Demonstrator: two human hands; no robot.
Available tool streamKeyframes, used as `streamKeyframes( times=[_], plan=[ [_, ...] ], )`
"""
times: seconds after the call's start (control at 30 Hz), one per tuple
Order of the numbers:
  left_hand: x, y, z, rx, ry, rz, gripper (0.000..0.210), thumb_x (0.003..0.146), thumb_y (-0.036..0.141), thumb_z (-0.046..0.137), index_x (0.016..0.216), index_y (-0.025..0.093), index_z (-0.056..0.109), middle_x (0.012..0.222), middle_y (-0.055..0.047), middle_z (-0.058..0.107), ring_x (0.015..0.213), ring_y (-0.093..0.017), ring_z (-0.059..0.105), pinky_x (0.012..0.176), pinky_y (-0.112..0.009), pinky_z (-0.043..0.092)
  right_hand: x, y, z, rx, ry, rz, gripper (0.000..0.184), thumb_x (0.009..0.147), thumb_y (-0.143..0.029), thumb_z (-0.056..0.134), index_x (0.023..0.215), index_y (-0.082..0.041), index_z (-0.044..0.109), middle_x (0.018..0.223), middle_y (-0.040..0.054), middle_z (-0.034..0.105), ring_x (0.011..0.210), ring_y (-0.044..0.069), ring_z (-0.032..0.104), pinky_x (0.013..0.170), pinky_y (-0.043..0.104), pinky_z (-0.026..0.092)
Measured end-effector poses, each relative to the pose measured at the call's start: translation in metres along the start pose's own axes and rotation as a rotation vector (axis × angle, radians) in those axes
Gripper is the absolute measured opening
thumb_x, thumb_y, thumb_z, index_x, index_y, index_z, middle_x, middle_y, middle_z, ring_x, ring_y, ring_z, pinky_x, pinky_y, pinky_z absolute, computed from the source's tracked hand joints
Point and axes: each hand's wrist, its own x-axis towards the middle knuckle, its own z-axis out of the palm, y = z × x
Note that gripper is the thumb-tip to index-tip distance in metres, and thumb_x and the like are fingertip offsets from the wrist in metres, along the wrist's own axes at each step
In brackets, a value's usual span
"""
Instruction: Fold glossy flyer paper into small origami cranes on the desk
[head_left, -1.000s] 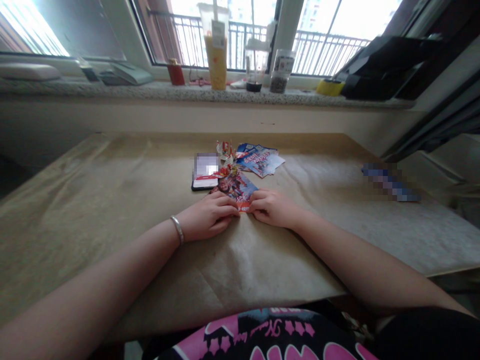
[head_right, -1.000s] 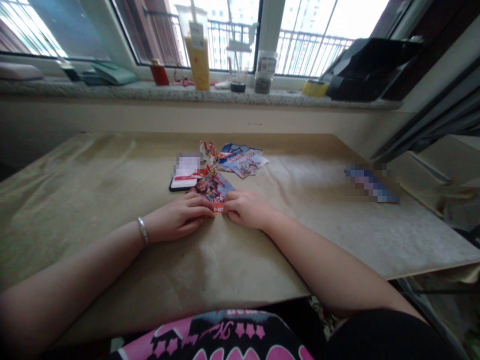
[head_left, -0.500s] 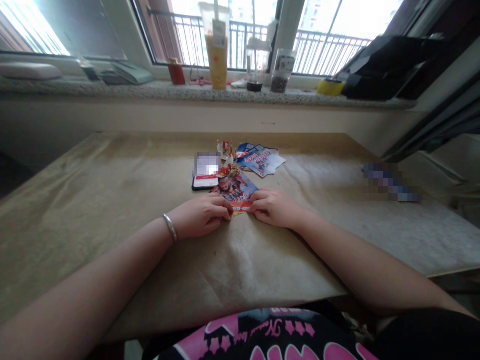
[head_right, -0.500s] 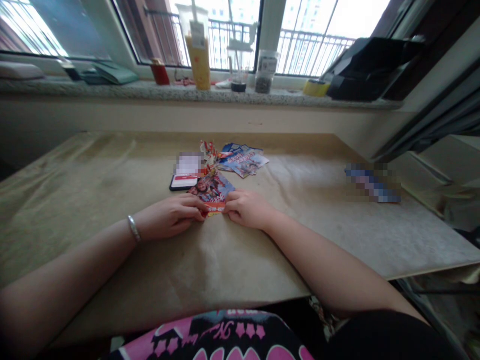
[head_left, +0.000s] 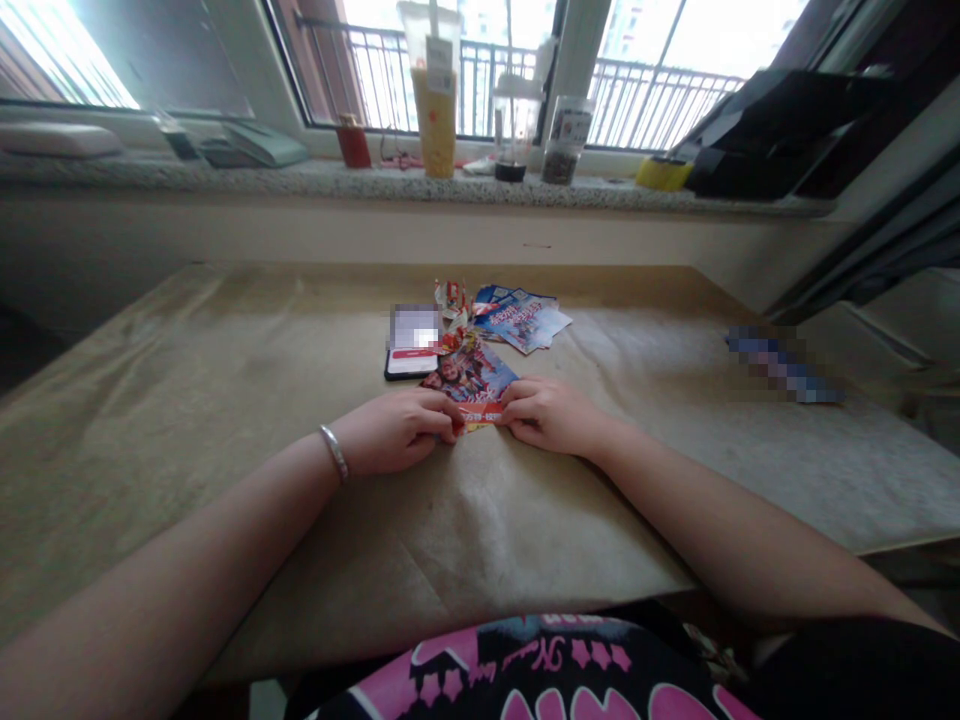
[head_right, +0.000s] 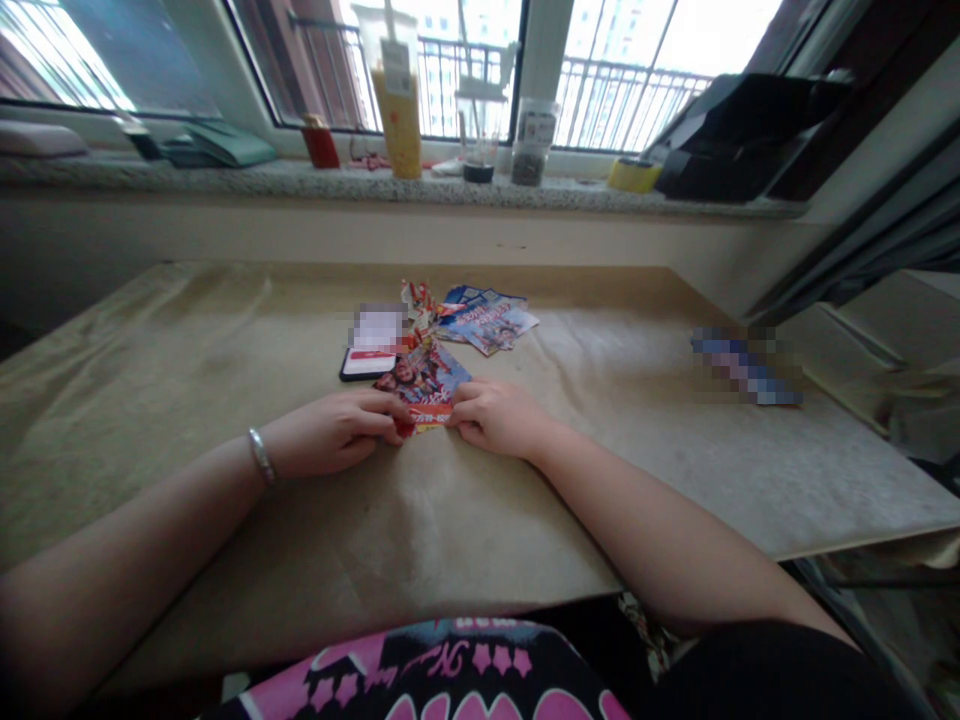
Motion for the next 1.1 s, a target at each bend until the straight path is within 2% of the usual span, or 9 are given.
streamKeyframes(
  times=[0.17,0.4,0.7,0.9,1.1],
  plan=[
    [-0.004,-0.005,-0.001,-0.036,0.011,0.032,0.031,0.078,0.003,0.042,0.081,0.020,0.068,0.109,-0.002,0.067,0.098,-0.014,0.063,0.090,-0.026,0.049,0.000,0.000,0.000,0.001,-0.007,0.001,0.021,0.081,-0.014,0.054,0.087,-0.020,0.073,0.090,0.0064,0.067,0.080,0.017,0.059,0.071,0.027,0.045],
    [-0.006,-0.012,-0.002,-0.041,0.003,0.069,0.031,0.080,0.005,0.044,0.082,0.022,0.070,0.111,-0.002,0.069,0.108,-0.016,0.061,0.103,-0.034,0.044,0.000,0.002,0.000,0.016,-0.008,0.006,0.021,0.080,-0.013,0.055,0.088,-0.021,0.073,0.090,0.0059,0.066,0.079,0.015,0.058,0.070,0.026,0.044],
    [-0.008,-0.001,-0.015,0.045,-0.102,0.026,0.032,0.079,0.007,0.048,0.091,0.025,0.073,0.114,-0.001,0.068,0.107,-0.018,0.061,0.098,-0.034,0.048,-0.004,0.006,-0.008,0.002,-0.008,0.022,0.019,0.078,-0.013,0.056,0.083,-0.021,0.072,0.089,0.0048,0.067,0.078,0.015,0.059,0.070,0.025,0.043],
    [-0.012,-0.002,-0.017,-0.005,-0.085,0.019,0.028,0.082,0.011,0.051,0.090,0.026,0.073,0.112,-0.001,0.069,0.104,-0.017,0.062,0.096,-0.031,0.049,-0.009,0.012,-0.013,0.025,-0.046,0.070,0.018,0.077,-0.011,0.056,0.082,-0.020,0.072,0.087,0.0054,0.066,0.077,0.015,0.059,0.071,0.026,0.044],
    [-0.014,-0.005,-0.017,0.012,-0.113,0.003,0.032,0.080,0.008,0.050,0.092,0.026,0.074,0.117,-0.001,0.067,0.108,-0.018,0.061,0.097,-0.033,0.048,-0.012,0.019,-0.019,0.130,-0.069,0.074,0.020,0.075,-0.008,0.055,0.082,-0.018,0.072,0.087,0.0067,0.065,0.077,0.014,0.061,0.074,0.027,0.048]
  ],
)
